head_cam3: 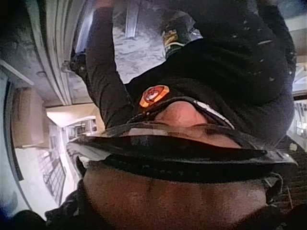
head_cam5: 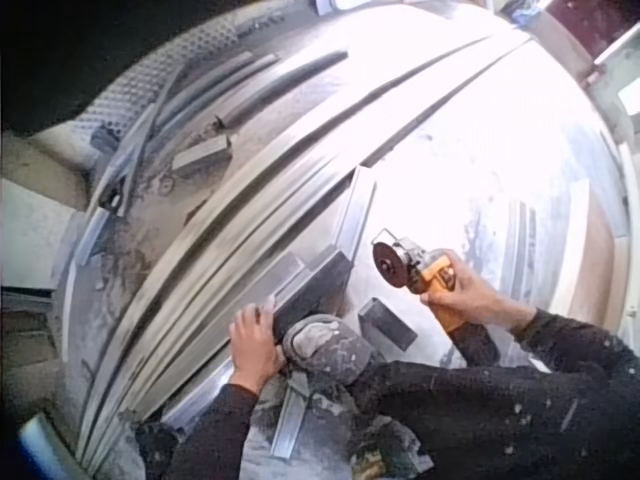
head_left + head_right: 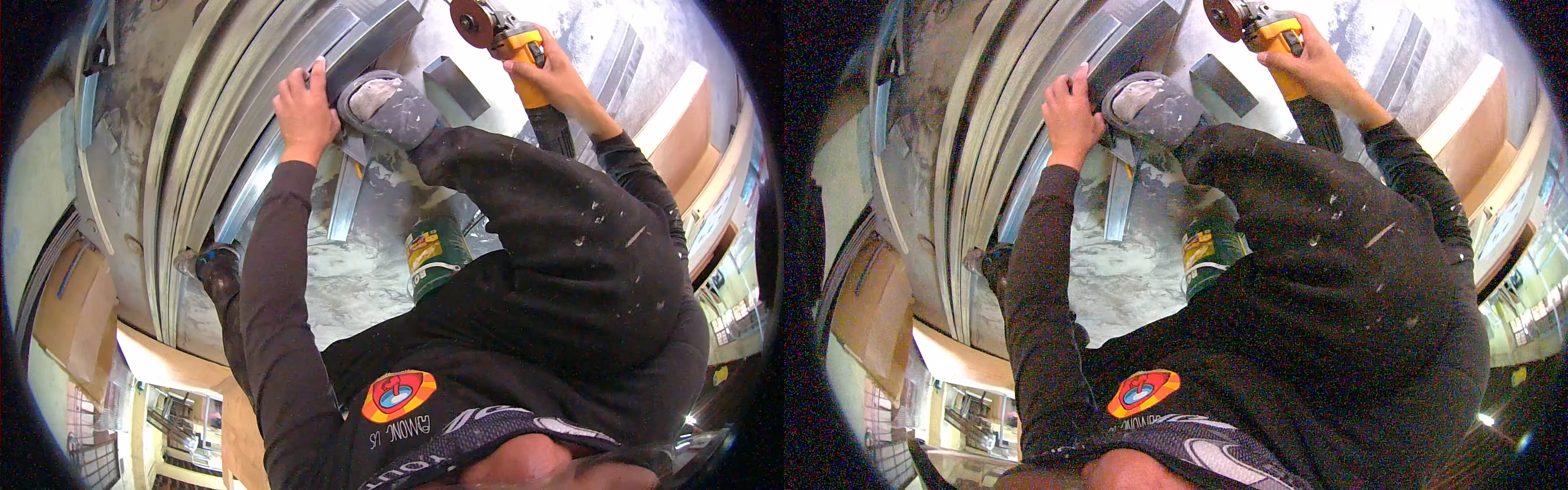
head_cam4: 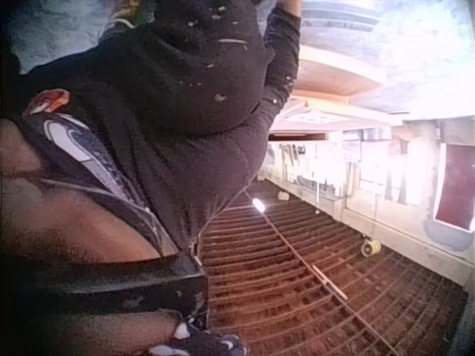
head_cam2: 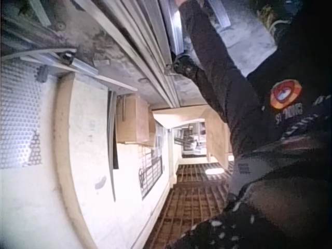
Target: Cutting metal profiles or C-channels to size using an angle grinder and a measuring tape.
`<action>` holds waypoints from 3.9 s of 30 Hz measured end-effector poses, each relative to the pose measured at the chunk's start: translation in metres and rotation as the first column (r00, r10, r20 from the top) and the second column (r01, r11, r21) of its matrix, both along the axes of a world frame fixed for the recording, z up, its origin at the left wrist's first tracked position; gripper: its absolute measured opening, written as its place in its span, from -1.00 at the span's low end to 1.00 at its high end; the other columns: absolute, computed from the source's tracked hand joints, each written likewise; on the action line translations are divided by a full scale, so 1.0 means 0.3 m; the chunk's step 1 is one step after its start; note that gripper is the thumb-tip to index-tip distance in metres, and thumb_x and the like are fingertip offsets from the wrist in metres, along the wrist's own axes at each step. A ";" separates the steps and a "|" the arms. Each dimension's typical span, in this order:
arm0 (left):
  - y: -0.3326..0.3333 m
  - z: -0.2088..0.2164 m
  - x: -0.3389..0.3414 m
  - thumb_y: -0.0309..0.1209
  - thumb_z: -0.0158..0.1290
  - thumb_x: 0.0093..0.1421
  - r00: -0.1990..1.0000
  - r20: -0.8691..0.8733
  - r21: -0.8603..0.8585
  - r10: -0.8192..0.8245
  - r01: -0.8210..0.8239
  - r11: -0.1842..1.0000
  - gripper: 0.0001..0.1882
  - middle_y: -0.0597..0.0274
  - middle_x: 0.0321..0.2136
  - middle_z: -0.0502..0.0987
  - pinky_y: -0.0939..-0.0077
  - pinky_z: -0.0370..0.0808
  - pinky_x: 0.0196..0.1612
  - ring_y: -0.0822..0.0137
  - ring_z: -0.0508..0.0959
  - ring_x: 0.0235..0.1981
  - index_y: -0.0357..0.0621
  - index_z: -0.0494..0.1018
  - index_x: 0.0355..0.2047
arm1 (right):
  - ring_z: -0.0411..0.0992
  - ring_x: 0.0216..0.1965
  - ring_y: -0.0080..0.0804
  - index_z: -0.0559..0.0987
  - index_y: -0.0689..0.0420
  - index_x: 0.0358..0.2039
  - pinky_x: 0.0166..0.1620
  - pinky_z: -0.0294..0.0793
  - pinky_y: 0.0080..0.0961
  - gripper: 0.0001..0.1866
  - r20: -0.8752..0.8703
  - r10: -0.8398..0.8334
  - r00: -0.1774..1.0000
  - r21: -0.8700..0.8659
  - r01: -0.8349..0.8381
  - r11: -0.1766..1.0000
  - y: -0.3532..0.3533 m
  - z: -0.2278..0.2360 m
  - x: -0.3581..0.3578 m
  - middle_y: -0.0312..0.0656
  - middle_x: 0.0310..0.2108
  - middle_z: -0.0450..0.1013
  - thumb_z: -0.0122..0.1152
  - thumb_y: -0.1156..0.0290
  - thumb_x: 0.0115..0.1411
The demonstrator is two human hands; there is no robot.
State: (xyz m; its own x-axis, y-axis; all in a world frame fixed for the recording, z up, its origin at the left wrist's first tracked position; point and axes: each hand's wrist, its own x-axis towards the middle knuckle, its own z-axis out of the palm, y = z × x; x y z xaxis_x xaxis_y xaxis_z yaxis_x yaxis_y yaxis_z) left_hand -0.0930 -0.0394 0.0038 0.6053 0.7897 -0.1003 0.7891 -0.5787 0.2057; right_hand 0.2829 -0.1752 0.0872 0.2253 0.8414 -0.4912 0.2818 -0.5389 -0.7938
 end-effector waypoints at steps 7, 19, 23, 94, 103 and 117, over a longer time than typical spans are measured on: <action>-0.020 -0.011 -0.017 -0.48 0.30 -0.13 0.982 0.180 -0.092 0.046 -0.030 0.995 -0.26 0.07 0.07 0.37 0.02 0.40 0.06 -0.06 0.40 0.09 -0.05 0.35 0.14 | 0.56 -0.17 -0.46 0.23 0.11 0.31 -0.11 0.59 -0.51 -0.21 -0.009 -0.076 0.997 -0.093 0.075 0.993 -0.014 -0.005 0.030 -0.19 -0.11 0.51 0.44 0.18 0.20; -0.021 0.056 -0.036 -0.29 0.40 -0.14 0.990 -0.040 -0.082 0.137 -0.140 0.987 -0.33 0.00 -0.17 0.45 -0.02 0.43 -0.01 -0.10 0.45 -0.05 -0.11 0.31 -0.06 | 0.56 -0.15 -0.47 0.25 0.12 0.30 -0.10 0.59 -0.51 -0.24 0.036 -0.075 0.997 -0.063 0.077 0.995 -0.009 -0.001 0.040 -0.18 -0.08 0.49 0.42 0.18 0.20; -0.005 0.016 -0.180 -0.32 0.39 -0.18 0.986 -0.051 -0.094 0.158 -0.162 0.982 -0.43 0.01 -0.13 0.45 0.03 0.48 -0.09 -0.09 0.46 -0.08 -0.12 0.38 -0.17 | 0.55 -0.15 -0.47 0.25 0.11 0.30 -0.10 0.59 -0.50 -0.23 0.018 -0.093 0.996 -0.019 0.093 0.995 0.007 0.026 0.013 -0.18 -0.08 0.49 0.43 0.17 0.20; -0.324 0.014 -0.011 0.23 0.17 0.18 0.387 0.223 -0.570 0.894 -0.692 0.442 -0.30 -0.18 -0.43 0.64 0.02 0.55 -0.24 -0.23 0.65 -0.35 -0.32 0.49 -0.24 | 0.34 0.23 -0.05 -0.05 0.50 0.40 0.23 0.36 -0.39 0.18 0.245 0.653 0.717 -0.261 -0.600 0.756 0.676 0.139 -0.340 0.31 0.20 0.31 0.36 -0.07 0.11; -0.334 -0.013 -0.013 0.29 0.13 0.18 0.404 0.113 -0.526 0.908 -0.751 0.400 -0.25 -0.16 -0.34 0.67 0.01 0.55 -0.20 -0.20 0.67 -0.28 -0.29 0.53 -0.16 | 0.44 0.05 -0.11 0.00 0.58 0.36 0.03 0.48 -0.41 0.15 0.171 0.703 0.691 -0.336 -0.630 0.701 0.734 0.197 -0.436 0.28 0.08 0.39 0.37 0.00 0.07; -0.336 -0.008 0.002 0.35 0.09 0.17 0.423 0.095 -0.514 0.901 -0.754 0.408 -0.21 -0.20 -0.38 0.65 -0.04 0.54 -0.20 -0.25 0.65 -0.29 -0.30 0.51 -0.20 | 0.41 0.06 -0.08 0.01 0.58 0.35 0.05 0.45 -0.39 0.19 0.202 0.697 0.688 -0.311 -0.629 0.712 0.719 0.163 -0.416 0.29 0.07 0.37 0.37 -0.08 0.04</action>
State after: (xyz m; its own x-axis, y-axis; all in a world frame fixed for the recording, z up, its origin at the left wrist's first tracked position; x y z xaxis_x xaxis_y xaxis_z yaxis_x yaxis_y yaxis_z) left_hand -0.0926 -0.1403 0.0014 -0.2894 0.8532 -0.4340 0.6665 0.5050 0.5484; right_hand 0.1582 0.0405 0.1361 -0.1972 0.7134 -0.6724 0.8195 -0.2565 -0.5125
